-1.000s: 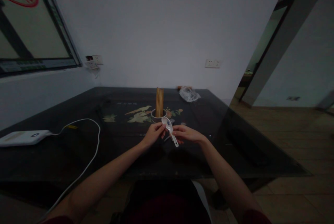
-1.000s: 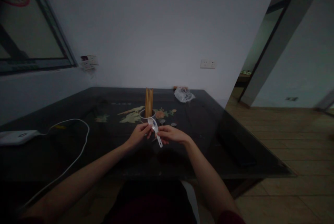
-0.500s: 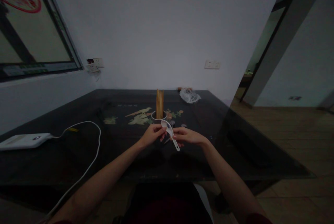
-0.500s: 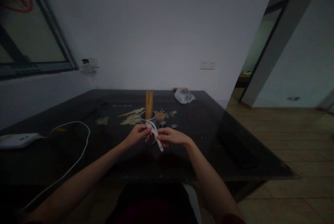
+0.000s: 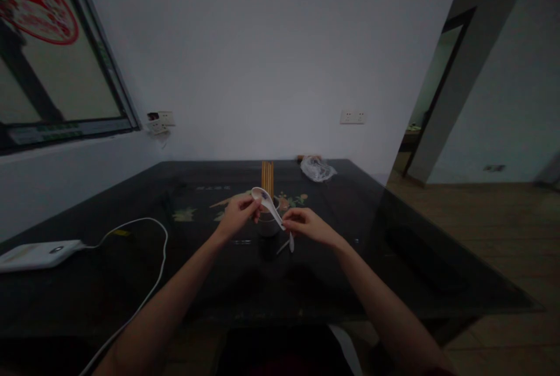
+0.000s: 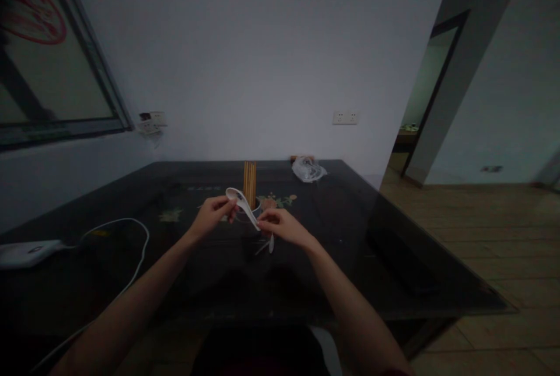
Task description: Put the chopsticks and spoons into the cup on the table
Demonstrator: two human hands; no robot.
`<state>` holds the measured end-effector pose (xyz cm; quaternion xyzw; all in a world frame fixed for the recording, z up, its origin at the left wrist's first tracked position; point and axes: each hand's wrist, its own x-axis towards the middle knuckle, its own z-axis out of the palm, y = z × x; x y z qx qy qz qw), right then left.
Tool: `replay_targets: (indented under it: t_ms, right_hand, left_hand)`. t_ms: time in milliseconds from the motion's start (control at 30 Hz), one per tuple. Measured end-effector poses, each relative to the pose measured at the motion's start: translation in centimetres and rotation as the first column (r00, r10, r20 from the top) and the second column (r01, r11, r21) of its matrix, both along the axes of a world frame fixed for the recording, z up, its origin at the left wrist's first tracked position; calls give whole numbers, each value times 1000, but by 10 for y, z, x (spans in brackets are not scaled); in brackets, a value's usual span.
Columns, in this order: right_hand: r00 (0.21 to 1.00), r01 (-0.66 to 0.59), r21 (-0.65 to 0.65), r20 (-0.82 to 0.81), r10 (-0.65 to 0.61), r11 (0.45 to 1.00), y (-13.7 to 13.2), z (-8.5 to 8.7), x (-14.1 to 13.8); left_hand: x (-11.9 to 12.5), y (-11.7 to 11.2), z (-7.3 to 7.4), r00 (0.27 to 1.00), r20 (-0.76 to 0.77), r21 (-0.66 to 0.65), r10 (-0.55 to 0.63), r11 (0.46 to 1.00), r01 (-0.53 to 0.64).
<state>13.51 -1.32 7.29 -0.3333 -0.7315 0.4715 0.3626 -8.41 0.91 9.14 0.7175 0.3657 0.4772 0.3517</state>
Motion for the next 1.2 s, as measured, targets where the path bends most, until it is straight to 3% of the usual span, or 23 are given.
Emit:
replay_targets:
  t_ms: [300,567,733,900,1067,1200]
  right_hand:
    - [973,200,161,84,-216,966,25,-3,-17]
    - [889,289,460,196,-413,840,46,3,-25]
    - [869,325,464,197,-454,824,57,2,-32]
    - [846,443,463,67,-529,768,61,-14,-31]
    - [859,465,362,35,-511,808,68,-40,-31]
    - [900,384,304,86,-426,872,70,-53,-39]
  left_hand:
    - [1,24,8,992,-64,41,107,994,-105]
    - [-10,39,8,961,-22,138,277,952,-272]
    - [-17,45,3,938,-35,202,345,922,-331]
    - [-21,49,-3,897,-74,242,435,881,-407]
    - [-19,49,-9,875,-145,289,462,866,-409]
    - [-17,49,-16,859,-259,298,441,883,-363]
